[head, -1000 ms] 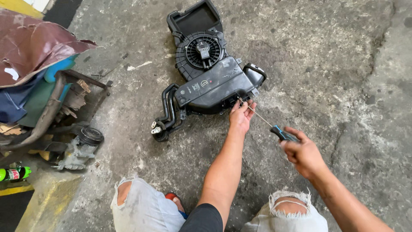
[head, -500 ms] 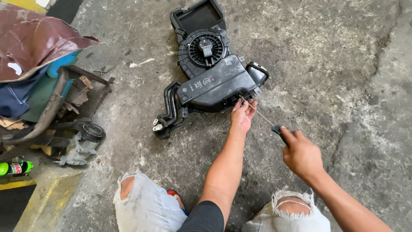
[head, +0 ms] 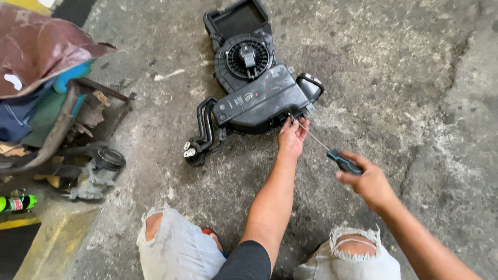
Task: The person disassembles a car air conditioning blower assembly on the floor, using a screwdriver and a pry tool to remove screws and separate plastic housing sections. The person retrieves tools from a nearby rack and continues prying apart the housing until the fan and casing are separated.
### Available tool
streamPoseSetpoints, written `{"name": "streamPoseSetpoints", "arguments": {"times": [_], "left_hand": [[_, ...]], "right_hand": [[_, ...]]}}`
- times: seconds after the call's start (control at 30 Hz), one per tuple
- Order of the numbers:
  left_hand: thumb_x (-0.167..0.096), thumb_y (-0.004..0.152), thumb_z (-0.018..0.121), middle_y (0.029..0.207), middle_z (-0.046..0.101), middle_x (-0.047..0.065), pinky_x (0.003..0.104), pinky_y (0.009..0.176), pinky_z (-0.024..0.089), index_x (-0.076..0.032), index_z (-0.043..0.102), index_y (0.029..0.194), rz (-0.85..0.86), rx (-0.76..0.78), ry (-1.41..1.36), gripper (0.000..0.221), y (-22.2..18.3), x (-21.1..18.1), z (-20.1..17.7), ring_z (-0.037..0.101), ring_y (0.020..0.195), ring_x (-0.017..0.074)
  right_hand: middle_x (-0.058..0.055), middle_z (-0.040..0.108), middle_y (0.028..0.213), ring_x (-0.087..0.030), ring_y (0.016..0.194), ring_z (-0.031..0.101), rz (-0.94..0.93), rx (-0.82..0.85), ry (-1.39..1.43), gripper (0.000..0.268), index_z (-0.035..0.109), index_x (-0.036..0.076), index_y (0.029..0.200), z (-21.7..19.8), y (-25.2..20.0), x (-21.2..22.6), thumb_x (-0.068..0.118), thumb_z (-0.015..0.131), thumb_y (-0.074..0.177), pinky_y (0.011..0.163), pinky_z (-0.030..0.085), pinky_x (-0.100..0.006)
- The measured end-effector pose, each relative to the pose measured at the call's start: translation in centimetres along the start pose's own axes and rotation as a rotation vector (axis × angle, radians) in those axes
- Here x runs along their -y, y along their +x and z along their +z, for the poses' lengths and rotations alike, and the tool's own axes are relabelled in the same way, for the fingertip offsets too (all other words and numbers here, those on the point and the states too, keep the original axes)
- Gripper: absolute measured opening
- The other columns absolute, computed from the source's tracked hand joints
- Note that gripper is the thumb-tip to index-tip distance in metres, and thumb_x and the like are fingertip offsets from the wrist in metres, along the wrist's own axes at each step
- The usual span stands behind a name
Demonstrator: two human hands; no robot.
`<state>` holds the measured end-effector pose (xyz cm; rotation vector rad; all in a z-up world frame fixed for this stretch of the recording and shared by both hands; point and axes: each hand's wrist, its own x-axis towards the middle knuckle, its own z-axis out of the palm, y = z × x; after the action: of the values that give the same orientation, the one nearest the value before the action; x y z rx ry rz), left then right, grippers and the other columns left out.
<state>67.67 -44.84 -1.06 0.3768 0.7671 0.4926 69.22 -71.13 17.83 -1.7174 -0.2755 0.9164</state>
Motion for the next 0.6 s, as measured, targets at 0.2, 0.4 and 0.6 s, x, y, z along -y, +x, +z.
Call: {"name": "streamPoseSetpoints", "arguments": {"times": [0.2, 0.4, 0.6], "left_hand": [[-0.010, 0.098, 0.064, 0.109, 0.072, 0.006, 0.035, 0.081, 0.060, -0.016, 0.048, 0.151, 0.000, 0.021, -0.004, 0.056, -0.7, 0.2, 0.2, 0.074, 0.097, 0.0249], [-0.010, 0.095, 0.070, 0.110, 0.074, 0.006, 0.031, 0.078, 0.058, -0.023, 0.030, 0.162, 0.006, 0.023, -0.019, 0.079, -1.8, 0.5, 0.3, 0.074, 0.097, 0.0231], [-0.009, 0.096, 0.068, 0.110, 0.075, 0.010, 0.032, 0.079, 0.058, -0.022, 0.030, 0.162, -0.002, -0.012, -0.030, 0.078, -2.5, 0.0, 0.8, 0.075, 0.097, 0.0247]], "right_hand": [[-0.013, 0.068, 0.092, -0.018, 0.066, 0.059, -0.445, -0.173, -0.912, 0.050, 0.065, 0.016, 0.138, 1.0, -1.5, 1.0, 0.015, 0.071, 0.089, 0.057, 0.049, -0.034], [-0.015, 0.072, 0.097, -0.014, 0.059, 0.047, 0.201, 0.036, 0.248, 0.041, 0.066, 0.014, 0.133, 0.9, -1.5, 0.7, 0.021, 0.068, 0.093, 0.047, 0.038, -0.030], [-0.013, 0.067, 0.110, -0.023, 0.088, 0.066, -0.627, -0.248, -0.740, 0.042, 0.069, 0.014, 0.128, 1.3, -2.8, 0.4, 0.022, 0.071, 0.086, 0.072, 0.055, -0.036]]}}
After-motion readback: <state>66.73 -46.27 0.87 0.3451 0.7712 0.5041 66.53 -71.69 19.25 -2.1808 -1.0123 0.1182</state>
